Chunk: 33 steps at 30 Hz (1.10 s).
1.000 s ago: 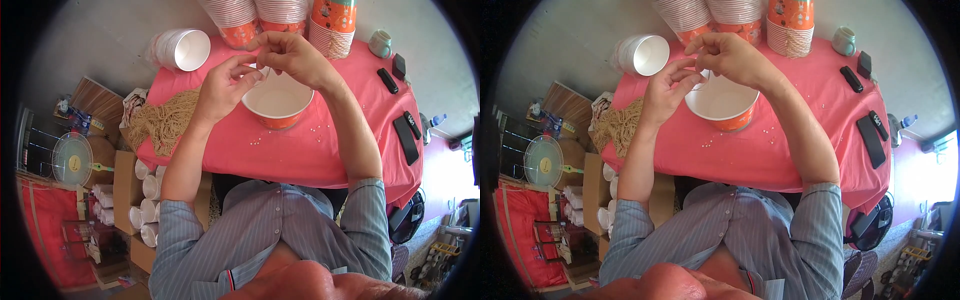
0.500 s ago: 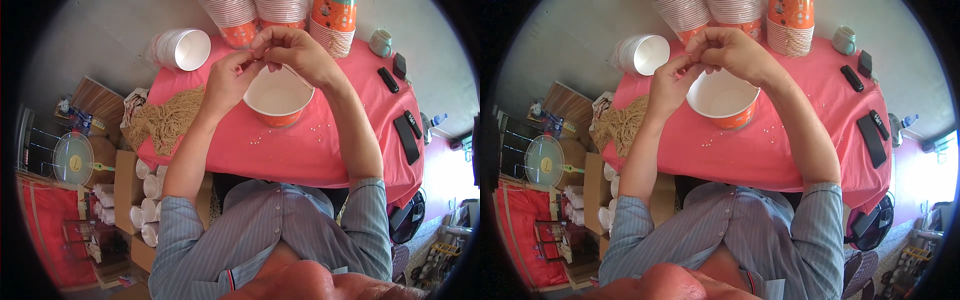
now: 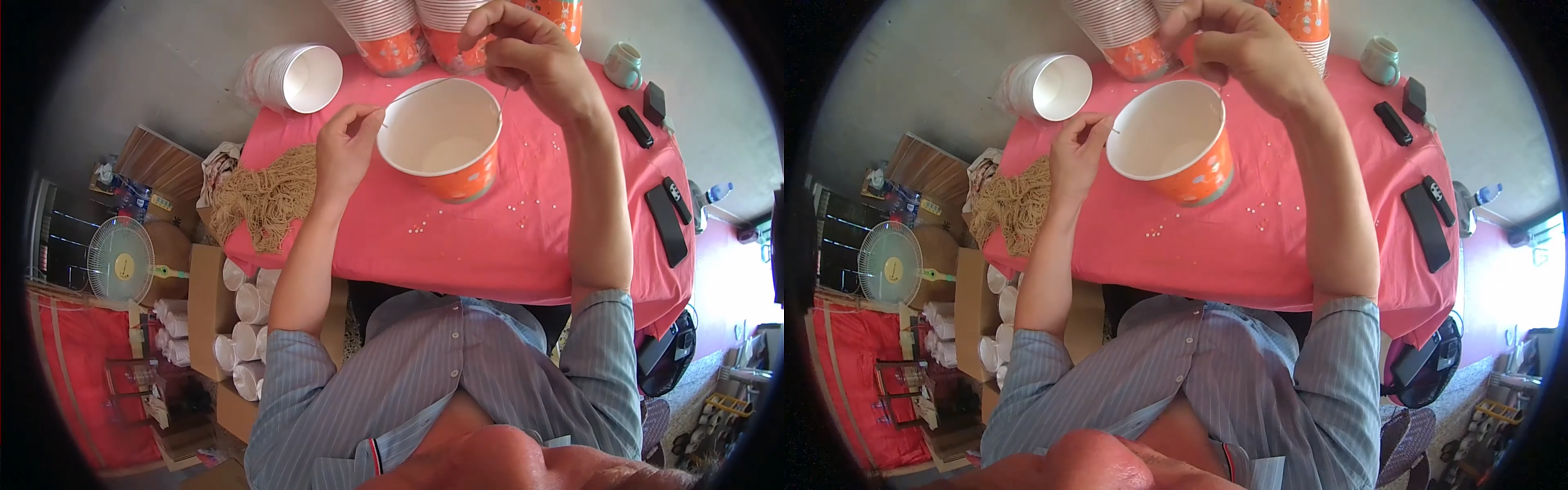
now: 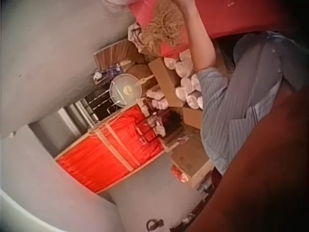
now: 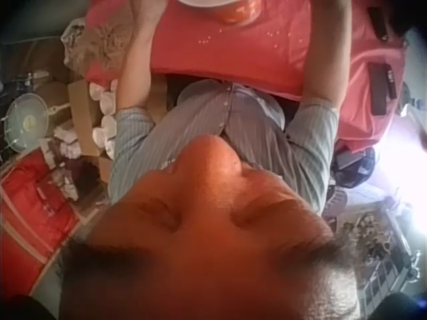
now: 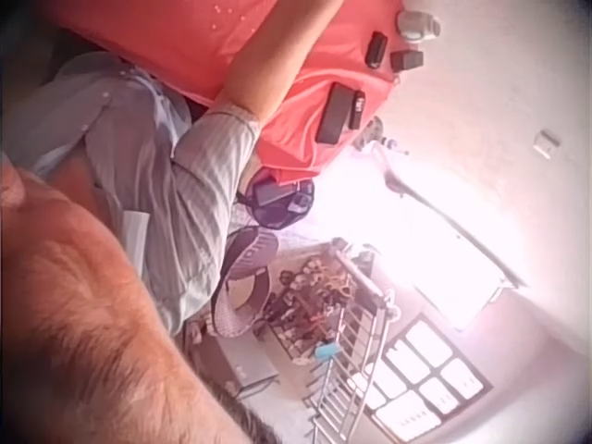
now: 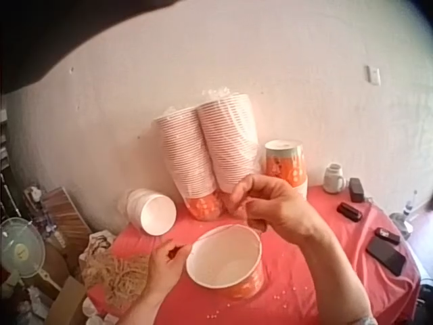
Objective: Tying thin white elastic bands around paper cups.
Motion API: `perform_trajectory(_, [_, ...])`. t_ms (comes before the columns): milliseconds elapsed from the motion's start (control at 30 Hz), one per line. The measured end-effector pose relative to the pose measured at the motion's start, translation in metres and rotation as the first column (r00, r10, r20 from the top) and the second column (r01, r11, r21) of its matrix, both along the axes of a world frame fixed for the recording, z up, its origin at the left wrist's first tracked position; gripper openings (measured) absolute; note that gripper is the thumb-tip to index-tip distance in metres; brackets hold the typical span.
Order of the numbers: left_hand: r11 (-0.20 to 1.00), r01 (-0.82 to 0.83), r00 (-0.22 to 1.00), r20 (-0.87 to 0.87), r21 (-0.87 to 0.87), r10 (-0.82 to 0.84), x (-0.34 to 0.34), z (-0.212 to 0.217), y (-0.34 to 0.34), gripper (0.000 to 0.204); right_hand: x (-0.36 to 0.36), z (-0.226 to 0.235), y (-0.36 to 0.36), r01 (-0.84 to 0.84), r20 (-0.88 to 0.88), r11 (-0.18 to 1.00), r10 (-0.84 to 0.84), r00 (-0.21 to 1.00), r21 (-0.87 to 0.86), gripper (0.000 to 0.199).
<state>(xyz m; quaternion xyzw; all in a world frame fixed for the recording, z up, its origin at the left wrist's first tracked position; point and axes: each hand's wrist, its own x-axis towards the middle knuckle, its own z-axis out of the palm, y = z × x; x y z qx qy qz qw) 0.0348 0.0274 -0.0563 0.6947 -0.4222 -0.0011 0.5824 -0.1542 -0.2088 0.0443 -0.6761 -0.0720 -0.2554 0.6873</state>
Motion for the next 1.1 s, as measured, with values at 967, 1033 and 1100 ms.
perform_trajectory(967, [0.985, 0.114, 0.947, -0.285, -0.132, -0.148, -0.014, -0.014, 0.0, 0.018, 0.043, -0.045, 0.055, 0.119, -0.256, 0.834, -0.297, 0.92, -0.538, 0.024])
perform_trajectory(1033, [0.983, 0.123, 0.943, -0.291, -0.135, -0.159, -0.014, -0.013, -0.001, 0.021, 0.047, -0.056, 0.052, 0.194, -0.106, 0.788, -0.311, 0.945, -0.584, 0.025])
perform_trajectory(1100, [0.975, 0.149, 0.946, -0.263, -0.166, -0.19, -0.01, -0.013, 0.002, 0.018, 0.041, -0.05, 0.07, 0.189, -0.16, 0.731, -0.379, 0.911, -0.656, 0.025])
